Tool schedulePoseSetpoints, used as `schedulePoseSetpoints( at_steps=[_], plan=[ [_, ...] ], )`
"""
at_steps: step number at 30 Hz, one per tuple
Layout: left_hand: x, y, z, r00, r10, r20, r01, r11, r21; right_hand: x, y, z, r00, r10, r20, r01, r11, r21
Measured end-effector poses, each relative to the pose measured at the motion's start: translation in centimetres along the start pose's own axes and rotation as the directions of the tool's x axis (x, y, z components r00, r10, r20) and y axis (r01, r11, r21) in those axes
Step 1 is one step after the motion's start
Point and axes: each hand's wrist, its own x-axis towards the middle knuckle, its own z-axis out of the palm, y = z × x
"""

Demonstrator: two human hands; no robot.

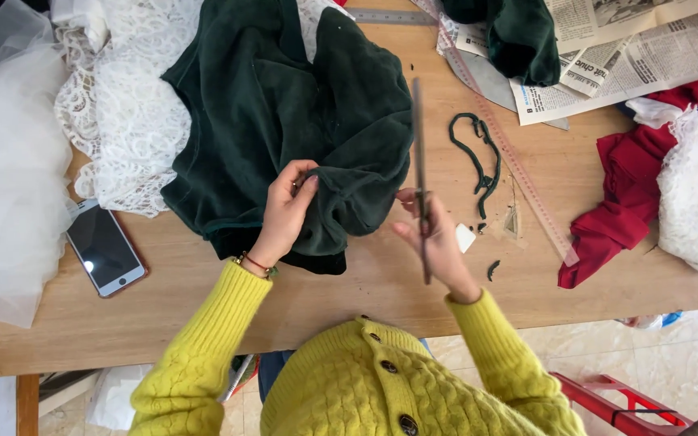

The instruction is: The person uses a pair of scissors to cut a dark green velvet garment on a wooden table. They trim the edges and remove small pieces of fabric while holding the material with their left hand. The workspace contains other sewing supplies like lace and newspapers.

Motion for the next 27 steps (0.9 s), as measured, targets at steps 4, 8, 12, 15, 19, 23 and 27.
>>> schedulePoseSetpoints(
  at_steps=[4,8,12,15,19,23,27],
  plan=[
    [-0.6,0.5,0.8,1.0,-0.01,-0.019,0.01,1.0,-0.007,-0.3,2.4,2.7,0.995,0.095,-0.013,-0.095,0.995,-0.025],
    [-4.2,2.0,2.8,0.838,0.497,-0.227,-0.326,0.788,0.522,1.6,1.2,3.5,0.991,0.118,-0.071,-0.121,0.991,-0.051],
    [-7.7,0.2,5.3,0.789,0.613,-0.042,-0.333,0.485,0.809,2.3,0.2,2.9,0.997,0.059,-0.04,-0.057,0.997,0.043],
    [-6.9,-1.1,5.7,0.809,0.585,-0.046,-0.264,0.432,0.862,1.8,-0.3,2.2,1.0,0.028,0.001,-0.028,1.0,0.006],
    [-6.5,3.5,4.6,0.96,0.247,-0.13,-0.168,0.884,0.435,3.4,1.4,-1.5,0.993,0.024,0.113,-0.018,0.998,-0.056],
    [-6.8,3.5,4.9,0.98,-0.191,0.062,0.2,0.919,-0.341,4.2,1.5,-3.4,0.967,0.118,0.225,-0.12,0.993,-0.009],
    [-6.3,0.7,5.5,0.971,-0.233,0.054,0.235,0.886,-0.399,3.2,-2.7,-2.3,0.995,0.08,0.067,-0.064,0.975,-0.212]
  ],
)
